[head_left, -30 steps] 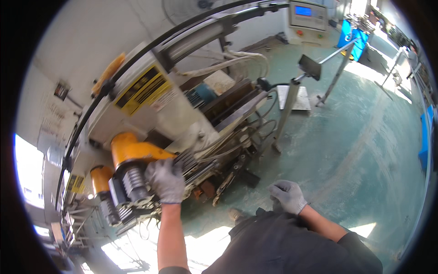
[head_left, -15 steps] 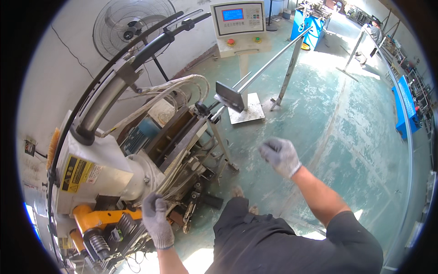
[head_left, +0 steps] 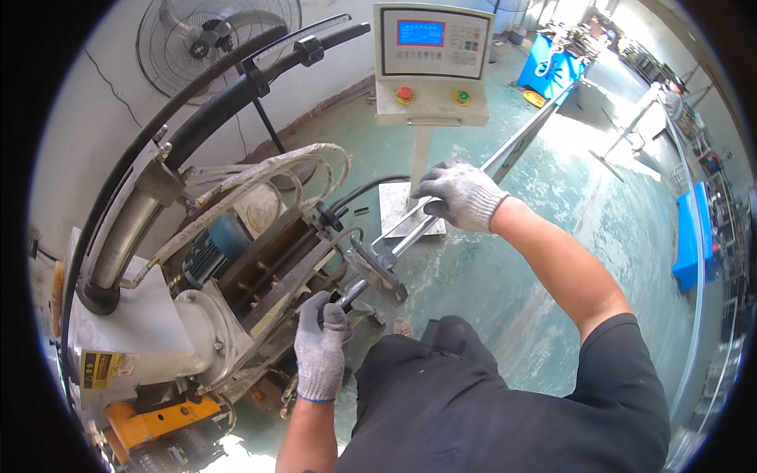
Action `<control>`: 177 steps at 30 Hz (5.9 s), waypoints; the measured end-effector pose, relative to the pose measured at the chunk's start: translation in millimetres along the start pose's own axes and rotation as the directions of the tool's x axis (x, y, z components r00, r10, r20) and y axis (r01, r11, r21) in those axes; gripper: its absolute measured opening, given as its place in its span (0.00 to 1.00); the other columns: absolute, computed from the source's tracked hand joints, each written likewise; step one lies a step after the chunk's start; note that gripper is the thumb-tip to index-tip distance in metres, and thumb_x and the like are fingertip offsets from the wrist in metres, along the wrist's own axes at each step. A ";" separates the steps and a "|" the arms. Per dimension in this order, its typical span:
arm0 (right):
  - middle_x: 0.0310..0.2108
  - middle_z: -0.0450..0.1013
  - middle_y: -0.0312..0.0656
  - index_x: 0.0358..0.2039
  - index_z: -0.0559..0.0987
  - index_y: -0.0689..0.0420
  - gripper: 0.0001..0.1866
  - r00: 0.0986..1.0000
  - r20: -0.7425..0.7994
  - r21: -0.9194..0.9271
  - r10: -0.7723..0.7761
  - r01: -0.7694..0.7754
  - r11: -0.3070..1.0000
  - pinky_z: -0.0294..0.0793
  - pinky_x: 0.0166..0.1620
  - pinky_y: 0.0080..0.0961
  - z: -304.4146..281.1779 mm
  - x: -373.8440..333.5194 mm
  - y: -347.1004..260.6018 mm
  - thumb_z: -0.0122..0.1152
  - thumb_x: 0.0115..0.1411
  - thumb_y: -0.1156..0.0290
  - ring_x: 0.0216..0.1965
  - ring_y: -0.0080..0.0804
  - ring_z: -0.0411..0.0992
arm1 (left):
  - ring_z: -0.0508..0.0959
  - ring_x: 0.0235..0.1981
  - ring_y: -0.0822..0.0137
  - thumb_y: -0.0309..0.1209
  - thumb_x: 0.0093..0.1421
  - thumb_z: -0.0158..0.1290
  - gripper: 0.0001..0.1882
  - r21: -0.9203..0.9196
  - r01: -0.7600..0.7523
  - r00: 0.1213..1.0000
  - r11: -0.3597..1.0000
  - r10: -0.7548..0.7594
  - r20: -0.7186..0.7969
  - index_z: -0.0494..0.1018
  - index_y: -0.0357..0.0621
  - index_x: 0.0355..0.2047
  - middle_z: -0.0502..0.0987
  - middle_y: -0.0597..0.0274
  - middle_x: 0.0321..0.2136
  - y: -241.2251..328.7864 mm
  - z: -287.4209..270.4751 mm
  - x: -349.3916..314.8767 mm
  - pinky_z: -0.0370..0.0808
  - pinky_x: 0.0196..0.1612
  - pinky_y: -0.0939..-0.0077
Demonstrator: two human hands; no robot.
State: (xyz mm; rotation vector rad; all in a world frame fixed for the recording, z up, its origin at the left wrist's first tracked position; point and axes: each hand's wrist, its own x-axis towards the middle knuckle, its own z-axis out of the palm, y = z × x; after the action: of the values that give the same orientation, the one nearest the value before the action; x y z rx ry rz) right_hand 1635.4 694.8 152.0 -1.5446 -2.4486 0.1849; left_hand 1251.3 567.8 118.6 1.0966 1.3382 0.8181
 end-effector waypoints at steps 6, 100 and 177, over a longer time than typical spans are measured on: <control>0.43 0.88 0.49 0.52 0.90 0.52 0.10 0.741 0.624 0.206 -0.248 0.151 0.967 0.83 0.52 0.47 24.0 80.9 47.0 0.66 0.77 0.65 0.47 0.53 0.86 | 0.85 0.56 0.59 0.73 0.74 0.60 0.55 0.147 0.058 0.986 0.987 -0.034 -0.163 0.69 0.30 0.76 0.76 0.47 0.63 11.8 24.1 -8.0 0.89 0.55 0.62; 0.40 0.85 0.51 0.46 0.84 0.54 0.10 0.490 0.175 0.825 -0.854 0.400 0.399 0.84 0.49 0.56 261.3 138.0 66.6 0.69 0.64 0.73 0.46 0.62 0.85 | 0.81 0.40 0.56 0.22 0.58 0.61 0.21 -0.066 0.278 0.690 0.958 -0.247 -0.681 0.81 0.31 0.53 0.80 0.50 0.40 63.7 169.3 67.2 0.80 0.48 0.63; 0.36 0.89 0.51 0.44 0.91 0.61 0.08 0.911 -0.198 0.677 -0.361 0.394 0.622 0.89 0.41 0.40 113.9 4.1 -439.9 0.78 0.66 0.75 0.37 0.49 0.90 | 0.82 0.68 0.43 0.28 0.59 0.75 0.36 0.722 0.435 0.755 0.539 0.219 -0.618 0.81 0.48 0.70 0.79 0.44 0.69 -76.6 -460.9 -270.4 0.80 0.73 0.51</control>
State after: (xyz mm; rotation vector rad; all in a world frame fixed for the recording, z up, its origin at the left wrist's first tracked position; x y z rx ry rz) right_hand 1220.2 510.3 145.3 -0.6653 -2.1820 0.8846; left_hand 759.1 354.4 178.7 1.4864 2.5789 0.3991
